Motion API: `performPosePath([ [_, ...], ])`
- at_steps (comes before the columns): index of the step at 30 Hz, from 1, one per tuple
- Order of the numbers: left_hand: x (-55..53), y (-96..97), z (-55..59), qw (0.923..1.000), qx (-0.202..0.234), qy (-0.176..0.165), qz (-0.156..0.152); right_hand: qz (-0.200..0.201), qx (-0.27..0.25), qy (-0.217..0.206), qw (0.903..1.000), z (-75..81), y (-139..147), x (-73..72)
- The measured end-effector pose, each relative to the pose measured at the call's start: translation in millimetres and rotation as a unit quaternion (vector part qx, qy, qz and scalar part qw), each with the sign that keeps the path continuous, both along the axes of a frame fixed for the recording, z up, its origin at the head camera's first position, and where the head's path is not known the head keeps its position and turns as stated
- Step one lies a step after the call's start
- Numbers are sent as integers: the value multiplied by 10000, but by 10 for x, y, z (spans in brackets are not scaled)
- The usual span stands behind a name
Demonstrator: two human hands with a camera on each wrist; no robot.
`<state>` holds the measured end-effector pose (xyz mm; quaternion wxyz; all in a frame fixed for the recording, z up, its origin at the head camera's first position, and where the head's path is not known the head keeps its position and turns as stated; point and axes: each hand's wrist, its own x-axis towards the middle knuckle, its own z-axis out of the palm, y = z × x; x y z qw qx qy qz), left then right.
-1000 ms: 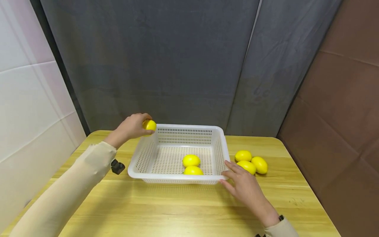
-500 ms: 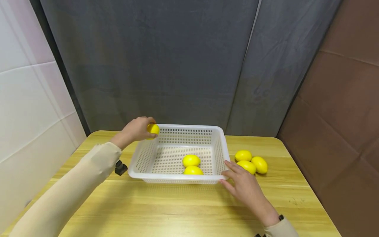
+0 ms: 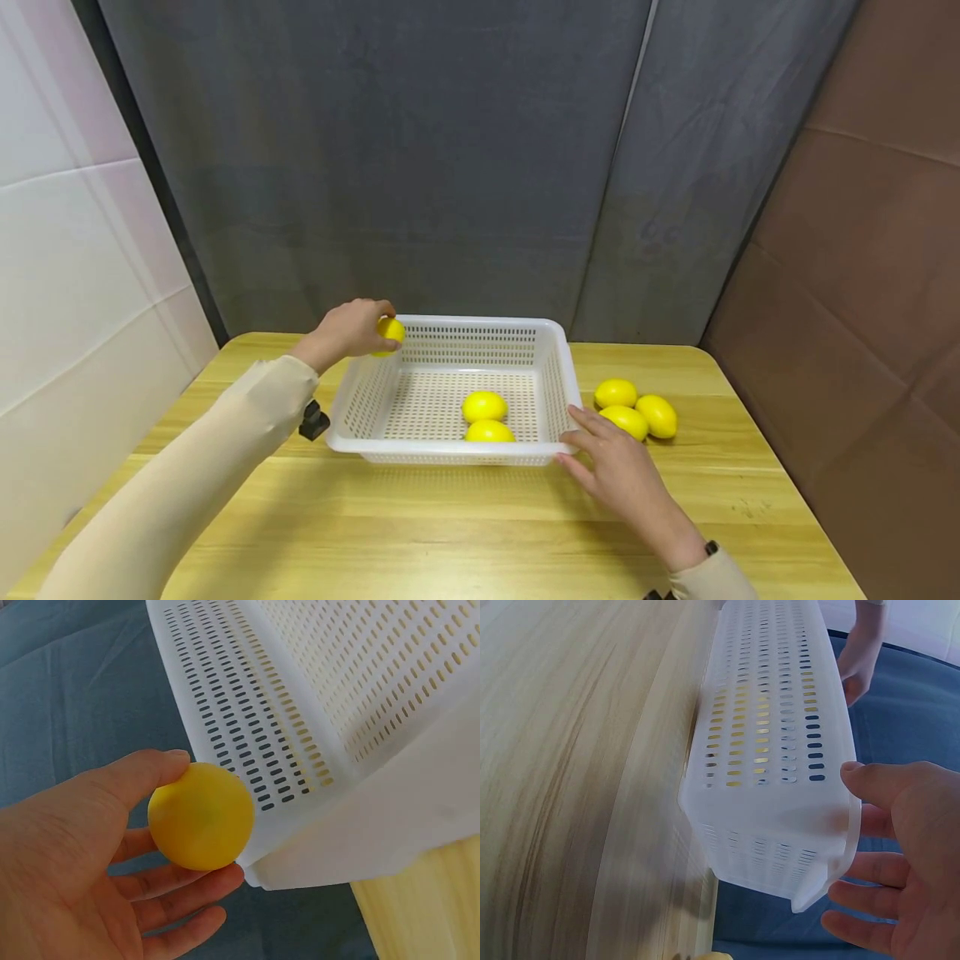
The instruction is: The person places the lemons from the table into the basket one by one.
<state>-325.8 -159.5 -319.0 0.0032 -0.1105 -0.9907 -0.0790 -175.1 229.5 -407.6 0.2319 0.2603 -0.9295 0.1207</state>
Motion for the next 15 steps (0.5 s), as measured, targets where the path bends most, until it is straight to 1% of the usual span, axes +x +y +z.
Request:
performPosePath([
  [3, -16, 10, -9, 10000, -29, -75, 47, 2, 6, -16, 10000, 3, -2, 1],
  [8, -58, 19, -36, 9999, -108, -102, 64, 19, -21, -9, 10000, 7, -5, -4],
  [15, -79, 46, -29, 9997, -161, -133, 92, -4, -24, -24, 10000, 3, -7, -13],
])
